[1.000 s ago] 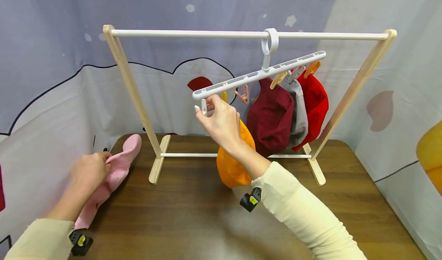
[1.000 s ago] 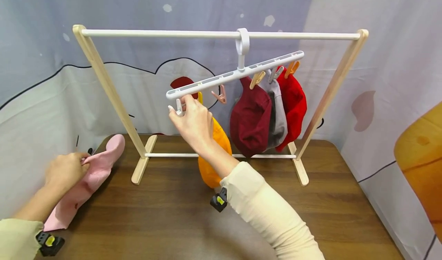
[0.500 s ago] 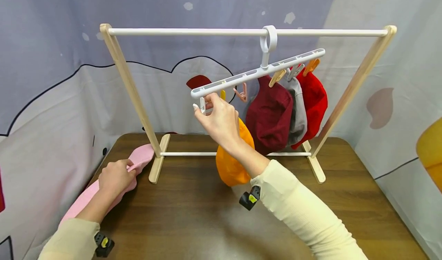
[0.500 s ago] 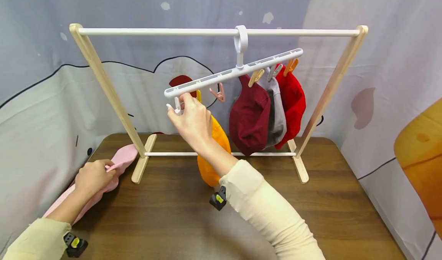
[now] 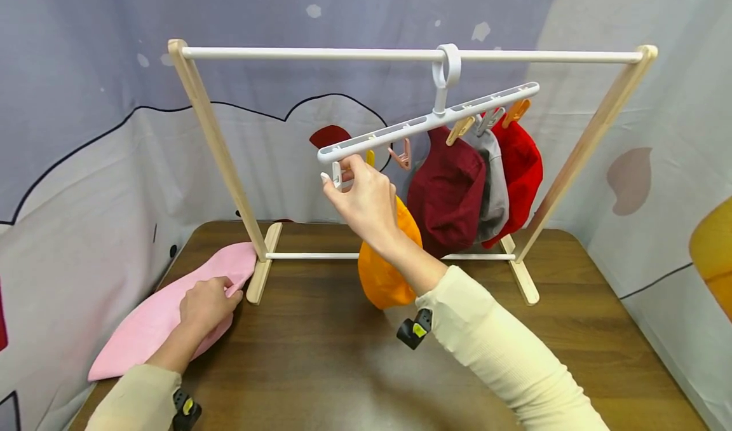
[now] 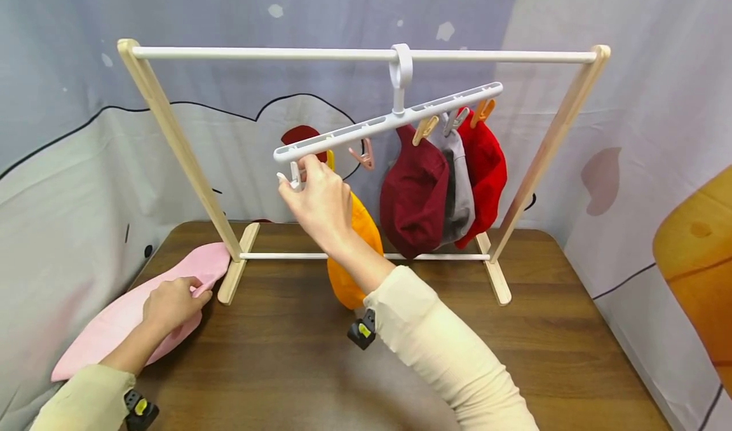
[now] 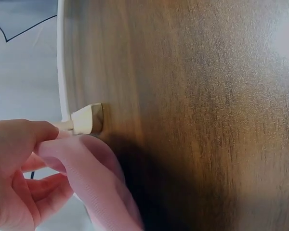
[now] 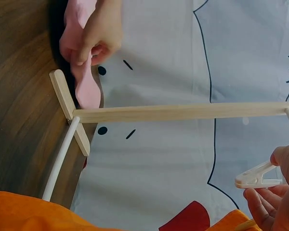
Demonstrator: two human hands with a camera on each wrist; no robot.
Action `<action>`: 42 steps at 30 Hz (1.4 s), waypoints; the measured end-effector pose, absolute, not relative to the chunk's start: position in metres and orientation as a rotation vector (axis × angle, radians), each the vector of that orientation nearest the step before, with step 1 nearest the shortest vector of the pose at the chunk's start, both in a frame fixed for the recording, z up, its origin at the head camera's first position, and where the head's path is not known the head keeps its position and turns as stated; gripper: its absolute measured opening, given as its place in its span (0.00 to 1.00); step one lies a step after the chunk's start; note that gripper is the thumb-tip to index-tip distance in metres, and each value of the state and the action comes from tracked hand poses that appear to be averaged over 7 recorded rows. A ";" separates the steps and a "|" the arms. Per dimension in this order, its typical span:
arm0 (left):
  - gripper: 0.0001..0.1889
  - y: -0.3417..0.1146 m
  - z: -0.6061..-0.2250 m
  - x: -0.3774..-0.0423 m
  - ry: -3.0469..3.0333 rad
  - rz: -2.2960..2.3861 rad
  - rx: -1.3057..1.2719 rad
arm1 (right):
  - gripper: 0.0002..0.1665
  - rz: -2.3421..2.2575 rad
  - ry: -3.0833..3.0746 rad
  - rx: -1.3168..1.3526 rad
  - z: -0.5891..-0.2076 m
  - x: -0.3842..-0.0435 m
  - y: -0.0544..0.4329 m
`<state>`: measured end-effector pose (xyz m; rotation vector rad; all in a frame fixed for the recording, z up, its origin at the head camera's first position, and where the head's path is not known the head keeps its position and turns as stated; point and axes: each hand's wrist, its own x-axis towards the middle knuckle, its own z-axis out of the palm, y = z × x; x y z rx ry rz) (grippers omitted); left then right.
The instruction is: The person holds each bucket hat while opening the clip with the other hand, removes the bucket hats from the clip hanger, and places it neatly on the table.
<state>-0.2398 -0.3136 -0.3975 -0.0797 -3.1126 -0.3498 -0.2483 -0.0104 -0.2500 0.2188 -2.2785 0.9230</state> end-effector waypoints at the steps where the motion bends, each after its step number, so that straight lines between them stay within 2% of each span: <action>1: 0.17 -0.313 -0.398 -0.240 -3.113 -0.353 -0.073 | 0.14 0.923 -2.278 0.217 -0.250 -0.248 -0.010; 13: 0.23 -0.318 -0.397 -0.244 -3.197 -0.362 0.001 | 0.14 0.914 -2.266 0.230 -0.253 -0.248 -0.009; 21: 0.17 -0.318 -0.399 -0.243 -3.255 -0.371 -0.050 | 0.14 0.936 -2.271 0.246 -0.254 -0.247 -0.010; 32: 0.24 -0.318 -0.405 -0.236 -3.369 -0.312 -0.201 | 0.15 0.925 -2.299 0.246 -0.254 -0.248 -0.011; 42: 0.27 -0.312 -0.406 -0.232 -3.385 -0.281 -0.209 | 0.15 0.907 -2.286 0.251 -0.254 -0.249 -0.011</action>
